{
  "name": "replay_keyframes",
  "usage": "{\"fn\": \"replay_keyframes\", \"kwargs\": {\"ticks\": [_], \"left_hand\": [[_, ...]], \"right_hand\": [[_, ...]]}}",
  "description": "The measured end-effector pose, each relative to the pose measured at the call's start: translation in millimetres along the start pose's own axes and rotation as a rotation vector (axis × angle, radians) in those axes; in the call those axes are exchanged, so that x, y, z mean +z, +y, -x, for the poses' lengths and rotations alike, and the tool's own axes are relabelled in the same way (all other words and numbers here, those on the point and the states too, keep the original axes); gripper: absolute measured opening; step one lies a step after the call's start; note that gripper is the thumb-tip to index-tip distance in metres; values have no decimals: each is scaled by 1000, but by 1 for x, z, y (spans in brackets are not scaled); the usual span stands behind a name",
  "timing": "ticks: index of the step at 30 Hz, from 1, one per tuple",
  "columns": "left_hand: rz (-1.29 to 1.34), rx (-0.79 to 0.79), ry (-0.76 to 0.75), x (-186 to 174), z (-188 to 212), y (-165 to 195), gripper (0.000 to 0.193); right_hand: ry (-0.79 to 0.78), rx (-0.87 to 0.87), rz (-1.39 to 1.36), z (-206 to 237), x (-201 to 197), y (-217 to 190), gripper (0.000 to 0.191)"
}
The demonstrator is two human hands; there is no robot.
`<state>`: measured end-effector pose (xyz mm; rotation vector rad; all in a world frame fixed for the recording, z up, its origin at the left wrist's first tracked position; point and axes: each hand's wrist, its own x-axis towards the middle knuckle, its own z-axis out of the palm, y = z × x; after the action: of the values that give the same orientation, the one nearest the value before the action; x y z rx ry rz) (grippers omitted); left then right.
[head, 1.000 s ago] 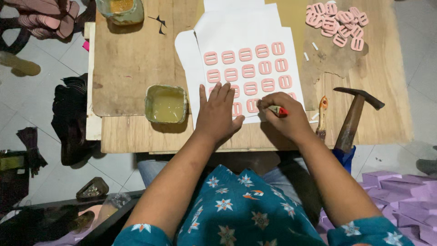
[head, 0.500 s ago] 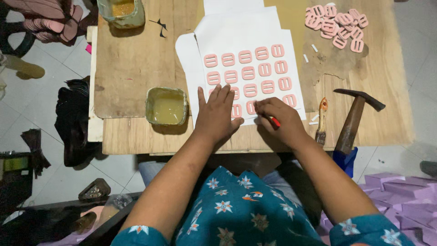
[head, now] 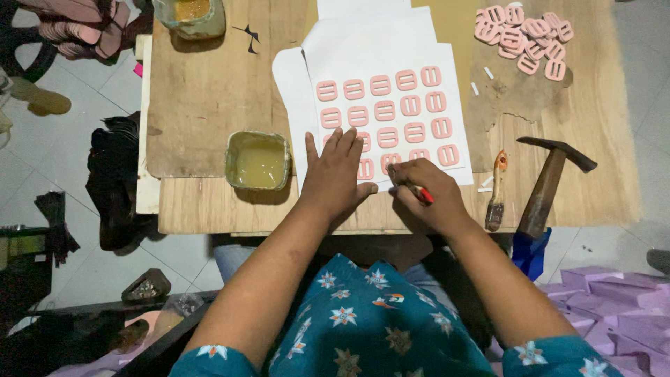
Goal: The person sits at a workbench and applies glue with a brush to small pink buckle-shaped pieces, dipping the brush into a glue pot and coating each piece one at a time. The glued pieces are arranged in rows on a white paper sheet on the table.
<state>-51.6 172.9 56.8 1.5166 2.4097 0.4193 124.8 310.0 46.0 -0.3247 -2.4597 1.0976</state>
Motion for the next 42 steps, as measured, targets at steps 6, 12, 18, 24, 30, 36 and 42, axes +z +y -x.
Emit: {"fn": "replay_keyframes", "kwargs": {"ticks": [6,12,18,24,30,36,42], "left_hand": [[-10,-12,-10,-1,-2,1,97],[-8,-18,-35,-2,-3,0,95],[7,-17,-28,-3,-1,0,99],[-5,-23,-62,-5,-4,0,103],[1,-35,-104,-9,-4,2,106],[-12,-33,-116,-10,-6,-1,103],[-14,-20,-102,-4,-5,-5,98]], "right_hand": [[101,13,-1,-25,1,9,19],[-29,222,-280,-42,1,18,18],[-80,253,-92,-41,-11,27,17],[-65,280,-4,-10,-27,27,16],[43,376,-48,-12,-27,22,16],[-8,207,-9,-39,2,7,18],[-109,121,59,-14,5,-16,22]]}}
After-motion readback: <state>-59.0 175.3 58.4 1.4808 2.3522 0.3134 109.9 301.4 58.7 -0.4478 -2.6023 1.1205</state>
